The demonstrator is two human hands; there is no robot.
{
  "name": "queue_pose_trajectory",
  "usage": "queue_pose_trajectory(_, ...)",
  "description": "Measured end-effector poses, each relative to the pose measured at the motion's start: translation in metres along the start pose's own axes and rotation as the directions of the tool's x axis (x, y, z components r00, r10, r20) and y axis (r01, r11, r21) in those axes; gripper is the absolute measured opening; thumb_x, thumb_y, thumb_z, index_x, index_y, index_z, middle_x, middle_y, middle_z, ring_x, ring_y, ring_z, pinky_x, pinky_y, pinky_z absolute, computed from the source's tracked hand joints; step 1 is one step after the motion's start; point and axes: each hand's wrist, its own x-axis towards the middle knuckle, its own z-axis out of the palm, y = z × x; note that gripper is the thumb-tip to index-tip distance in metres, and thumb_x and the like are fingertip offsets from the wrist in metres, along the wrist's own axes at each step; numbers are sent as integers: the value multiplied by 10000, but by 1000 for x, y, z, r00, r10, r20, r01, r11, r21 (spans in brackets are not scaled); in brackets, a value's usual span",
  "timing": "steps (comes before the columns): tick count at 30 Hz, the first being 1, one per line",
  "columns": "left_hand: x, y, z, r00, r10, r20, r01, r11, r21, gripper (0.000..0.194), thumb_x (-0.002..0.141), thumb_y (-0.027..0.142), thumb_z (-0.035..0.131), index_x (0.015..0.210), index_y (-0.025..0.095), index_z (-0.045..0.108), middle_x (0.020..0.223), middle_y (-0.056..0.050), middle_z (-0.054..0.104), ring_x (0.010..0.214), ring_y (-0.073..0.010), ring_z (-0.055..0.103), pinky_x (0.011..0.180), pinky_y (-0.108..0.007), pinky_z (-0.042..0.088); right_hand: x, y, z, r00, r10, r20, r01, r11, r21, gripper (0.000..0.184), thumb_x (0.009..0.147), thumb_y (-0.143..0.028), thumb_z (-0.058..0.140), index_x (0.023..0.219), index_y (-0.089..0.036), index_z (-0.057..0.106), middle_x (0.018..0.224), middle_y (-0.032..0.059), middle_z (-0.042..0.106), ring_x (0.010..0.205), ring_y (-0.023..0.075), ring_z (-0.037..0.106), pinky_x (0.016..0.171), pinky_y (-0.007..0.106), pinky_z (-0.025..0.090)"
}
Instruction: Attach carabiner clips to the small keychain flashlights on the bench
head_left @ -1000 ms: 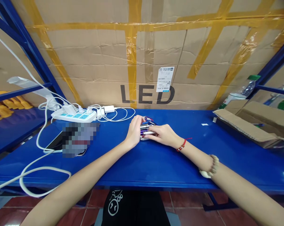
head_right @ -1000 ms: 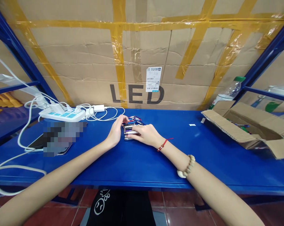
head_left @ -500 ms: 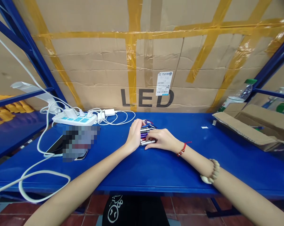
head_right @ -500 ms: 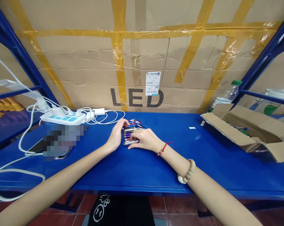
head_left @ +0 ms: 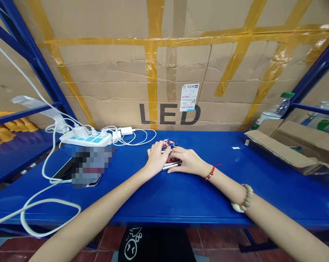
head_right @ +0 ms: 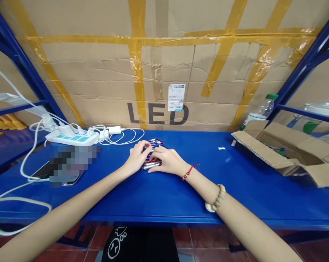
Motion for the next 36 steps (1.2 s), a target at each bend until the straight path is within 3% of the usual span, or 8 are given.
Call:
queue_pose_trajectory(3, -1, -4, 3, 997, 34, 72, -44, 989, 141, 270, 904, 378, 357, 1074, 282, 544, 1281, -37, 536, 1270, -238, 383, 1050, -494, 222, 0, 3, 4, 999, -28, -34, 27, 999, -34, 504, 744, -597, 596, 998, -164, 639, 1015, 102, 622, 991, 227, 548, 799, 327, 473)
queue_pose_trajectory(7, -4, -11, 5, 987, 87, 138, -121, 958, 259, 468, 915, 471, 291, 1295, 252, 454, 1506, -78, 292, 1421, -271, 130, 1105, -497, 133, -1, 7, 9, 997, 39, -71, -44, 997, -60, 686, 687, -667, 599, 1162, -173, 579, 1207, 156, 548, 1124, 286, 487, 918, 442, 436)
queue_pose_trajectory(11, -5, -13, 7, 968, 100, 229, -171, 934, 314, 633, 877, 554, 338, 1400, 197, 330, 1532, -113, 210, 1428, -299, 64, 1116, -496, 128, -5, 10, 16, 984, 179, -20, -180, 982, -65, 791, 715, -668, 569, 1324, -181, 442, 1390, 191, 404, 1290, 331, 364, 980, 512, 379)
queue_pose_trajectory(16, -6, -11, 7, 942, 11, 334, -147, 911, 385, 730, 851, 605, 327, 1444, 186, 252, 1540, -108, 169, 1424, -326, 38, 1119, -513, 112, -7, 13, 22, 914, 372, 163, -365, 928, -73, 933, 737, -680, 524, 1439, -124, 264, 1476, 236, 254, 1371, 383, 202, 1039, 557, 293)
queue_pose_trajectory(24, -5, -9, 4, 922, -84, 377, -114, 873, 475, 660, 902, 528, 217, 1466, 185, 197, 1554, -89, 96, 1425, -301, -13, 1131, -493, 99, -4, 15, 24, 906, 359, 223, -368, 930, -3, 1006, 735, -766, 408, 1461, -98, 212, 1500, 222, 200, 1398, 329, 139, 1102, 508, 205)
queue_pose_trajectory(32, 1, -16, 3, 930, -77, 358, -117, 864, 490, 594, 927, 452, 195, 1459, 185, 216, 1549, -90, 118, 1429, -280, 25, 1126, -500, 123, -1, 14, 18, 914, 322, 247, -346, 936, 61, 967, 747, -751, 415, 1461, -129, 219, 1504, 192, 217, 1406, 285, 140, 1112, 487, 195)
queue_pose_trajectory(36, 0, -15, 3, 946, -125, 299, -45, 863, 503, 622, 914, 482, 235, 1455, 175, 222, 1550, -114, 88, 1423, -304, -6, 1119, -511, 132, -3, 14, 21, 896, 382, 228, -399, 916, 33, 990, 737, -763, 412, 1470, -135, 191, 1518, 193, 164, 1405, 314, 112, 1112, 514, 171)
